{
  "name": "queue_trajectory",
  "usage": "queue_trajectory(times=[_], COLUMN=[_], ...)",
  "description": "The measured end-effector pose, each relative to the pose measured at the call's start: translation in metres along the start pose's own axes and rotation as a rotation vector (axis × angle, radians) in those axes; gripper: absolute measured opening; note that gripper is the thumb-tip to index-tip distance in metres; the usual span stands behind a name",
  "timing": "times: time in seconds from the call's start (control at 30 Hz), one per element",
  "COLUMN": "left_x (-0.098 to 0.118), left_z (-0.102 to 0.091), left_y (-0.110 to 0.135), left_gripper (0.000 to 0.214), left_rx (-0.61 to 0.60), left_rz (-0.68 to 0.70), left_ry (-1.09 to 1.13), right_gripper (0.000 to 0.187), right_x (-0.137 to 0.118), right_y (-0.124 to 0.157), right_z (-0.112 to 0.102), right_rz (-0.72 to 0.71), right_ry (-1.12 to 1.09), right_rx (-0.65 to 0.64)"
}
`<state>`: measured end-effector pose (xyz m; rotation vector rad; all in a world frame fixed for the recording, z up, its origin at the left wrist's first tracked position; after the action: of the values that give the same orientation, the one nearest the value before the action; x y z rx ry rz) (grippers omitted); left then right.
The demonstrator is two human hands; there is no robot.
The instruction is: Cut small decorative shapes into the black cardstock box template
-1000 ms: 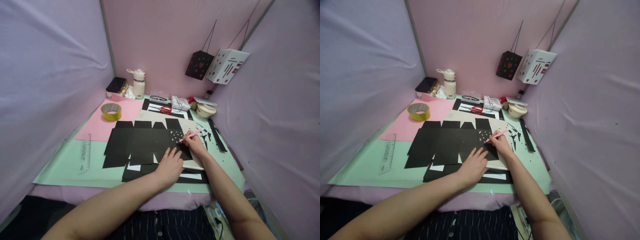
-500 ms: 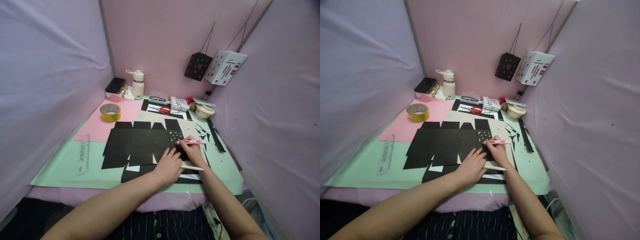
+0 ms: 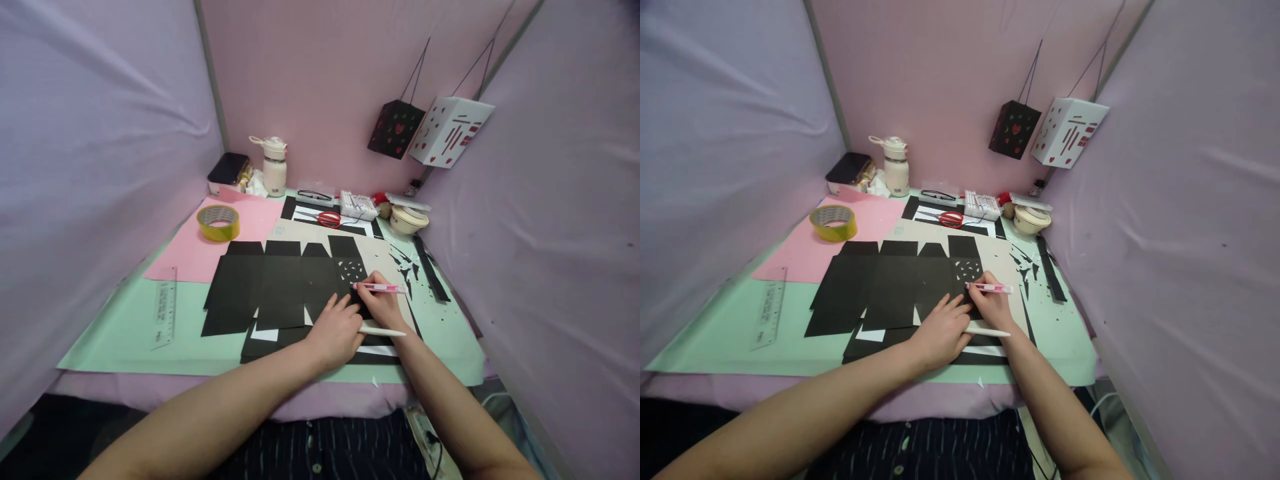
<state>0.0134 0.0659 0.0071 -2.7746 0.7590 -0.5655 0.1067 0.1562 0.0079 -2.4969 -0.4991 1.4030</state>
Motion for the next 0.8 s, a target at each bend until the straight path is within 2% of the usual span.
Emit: queue_trajectory(times=[0.53, 0.8], left_x=[0.000, 0.001], left_z=[0.001, -0.002], left_y=[-0.001, 0.000], left_gripper=[0.022, 0.021], left_rx=[0.014, 0.020], left_rz=[0.005, 0.007], left_ry=[0.000, 0.005], right_gripper=[0.020, 0.013], right_x=[0.002, -0.010], right_y=[0.000, 0.004], right_z=[0.004, 0.009], right_rz=[-0.029, -0.114], right_ry=[-0.005, 0.188], right_rx=[-0.019, -0.052])
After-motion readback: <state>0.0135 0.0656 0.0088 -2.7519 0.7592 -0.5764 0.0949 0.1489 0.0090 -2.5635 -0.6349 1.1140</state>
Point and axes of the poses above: each hand's wrist, its own y-axis away from the middle knuckle, its own z-axis out of the palm, x = y × z, the point moved 7 cm from there along -y, towards the middle knuckle, and after that the axes turned 3 degrees about x, right-handed, at the moved point
